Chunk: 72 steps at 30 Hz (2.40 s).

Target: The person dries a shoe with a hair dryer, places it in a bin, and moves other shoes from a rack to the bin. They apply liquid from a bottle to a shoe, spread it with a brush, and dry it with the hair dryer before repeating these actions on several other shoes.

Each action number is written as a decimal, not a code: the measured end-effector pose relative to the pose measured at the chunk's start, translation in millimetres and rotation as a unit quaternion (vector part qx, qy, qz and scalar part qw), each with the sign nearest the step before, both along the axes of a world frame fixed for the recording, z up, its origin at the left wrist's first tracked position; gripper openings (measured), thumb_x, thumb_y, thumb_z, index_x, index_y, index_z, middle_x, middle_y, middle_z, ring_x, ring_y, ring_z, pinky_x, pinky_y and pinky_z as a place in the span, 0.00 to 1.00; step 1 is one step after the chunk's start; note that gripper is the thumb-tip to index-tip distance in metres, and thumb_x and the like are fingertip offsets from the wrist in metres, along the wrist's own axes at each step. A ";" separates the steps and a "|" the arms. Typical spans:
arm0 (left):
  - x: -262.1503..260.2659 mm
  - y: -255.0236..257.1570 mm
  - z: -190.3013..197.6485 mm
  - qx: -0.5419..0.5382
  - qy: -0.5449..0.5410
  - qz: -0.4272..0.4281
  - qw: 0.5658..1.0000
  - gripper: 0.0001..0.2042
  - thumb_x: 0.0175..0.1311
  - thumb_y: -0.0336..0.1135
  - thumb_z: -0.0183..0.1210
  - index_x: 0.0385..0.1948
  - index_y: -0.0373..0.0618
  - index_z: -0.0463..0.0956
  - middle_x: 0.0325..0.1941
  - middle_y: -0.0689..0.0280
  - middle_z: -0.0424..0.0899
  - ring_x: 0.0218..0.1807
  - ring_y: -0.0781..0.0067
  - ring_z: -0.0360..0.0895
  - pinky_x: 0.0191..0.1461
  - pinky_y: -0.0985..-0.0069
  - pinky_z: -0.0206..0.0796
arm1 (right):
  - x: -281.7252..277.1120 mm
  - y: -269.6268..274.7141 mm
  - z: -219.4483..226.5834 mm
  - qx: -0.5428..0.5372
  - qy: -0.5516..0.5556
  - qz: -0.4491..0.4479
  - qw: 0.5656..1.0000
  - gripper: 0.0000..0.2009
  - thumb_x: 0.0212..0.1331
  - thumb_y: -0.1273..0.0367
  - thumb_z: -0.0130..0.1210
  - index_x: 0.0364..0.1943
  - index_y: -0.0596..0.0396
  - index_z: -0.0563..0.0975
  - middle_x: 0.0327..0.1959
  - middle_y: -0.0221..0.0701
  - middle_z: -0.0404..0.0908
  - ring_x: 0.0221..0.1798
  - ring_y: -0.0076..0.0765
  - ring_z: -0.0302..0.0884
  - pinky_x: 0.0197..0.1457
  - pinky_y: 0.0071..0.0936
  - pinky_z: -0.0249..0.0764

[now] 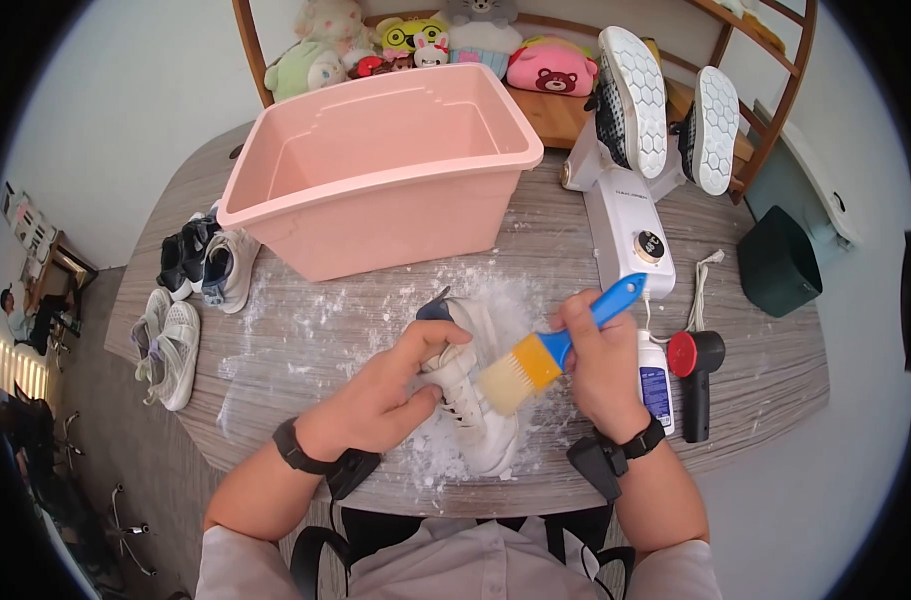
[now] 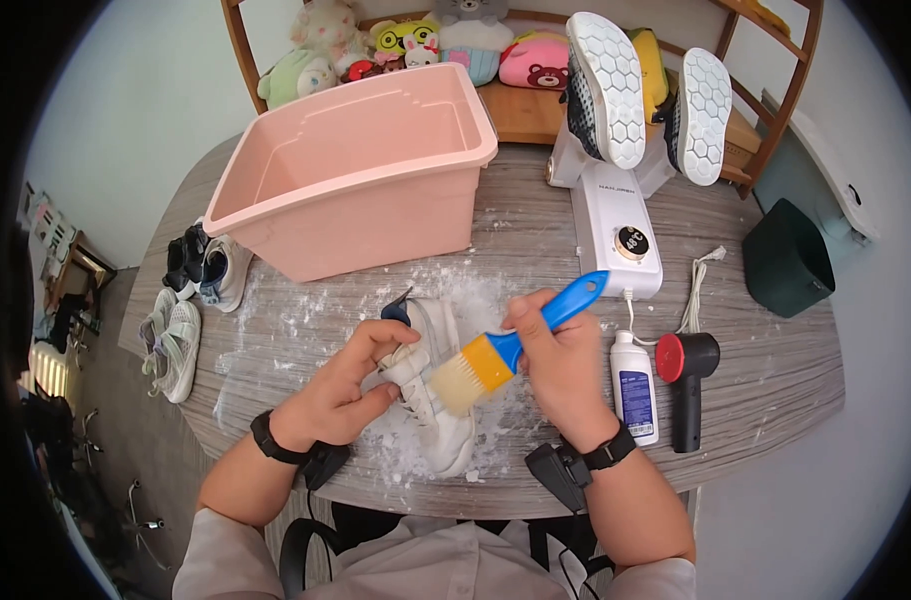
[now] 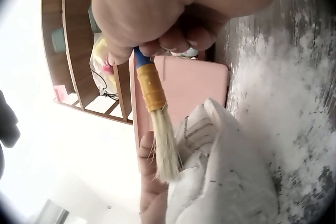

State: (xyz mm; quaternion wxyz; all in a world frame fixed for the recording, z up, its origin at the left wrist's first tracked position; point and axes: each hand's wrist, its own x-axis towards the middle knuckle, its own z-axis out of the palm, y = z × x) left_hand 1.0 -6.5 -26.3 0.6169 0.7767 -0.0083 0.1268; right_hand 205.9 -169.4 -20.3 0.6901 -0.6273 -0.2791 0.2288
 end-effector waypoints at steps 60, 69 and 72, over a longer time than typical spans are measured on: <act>0.1 2.9 -5.5 -0.064 -0.028 0.063 0.996 0.19 0.71 0.23 0.60 0.60 0.42 0.65 0.56 0.62 0.80 0.55 0.79 0.73 0.61 0.77 0.65 | 15.6 -59.8 40.5 -0.241 -0.530 0.108 0.806 0.18 0.50 0.79 0.67 0.48 0.49 0.88 0.36 0.33 0.80 0.44 0.44 0.78 0.53 0.35 0.75; 2.1 3.9 -11.3 0.012 -0.051 0.084 0.995 0.15 0.71 0.26 0.61 0.56 0.41 0.71 0.50 0.66 0.80 0.51 0.80 0.74 0.56 0.78 0.66 | -4.9 -123.0 28.8 -0.278 -0.531 0.074 0.797 0.22 0.49 0.82 0.64 0.51 0.51 0.87 0.48 0.36 0.82 0.58 0.49 0.76 0.64 0.44 0.75; -1.6 3.8 -1.7 0.056 -0.018 0.091 0.994 0.12 0.70 0.27 0.63 0.53 0.42 0.75 0.46 0.68 0.81 0.46 0.80 0.75 0.51 0.78 0.68 | -15.3 -138.6 28.4 -0.307 -0.532 0.017 0.789 0.24 0.51 0.80 0.66 0.55 0.51 0.85 0.56 0.39 0.79 0.62 0.52 0.75 0.66 0.44 0.75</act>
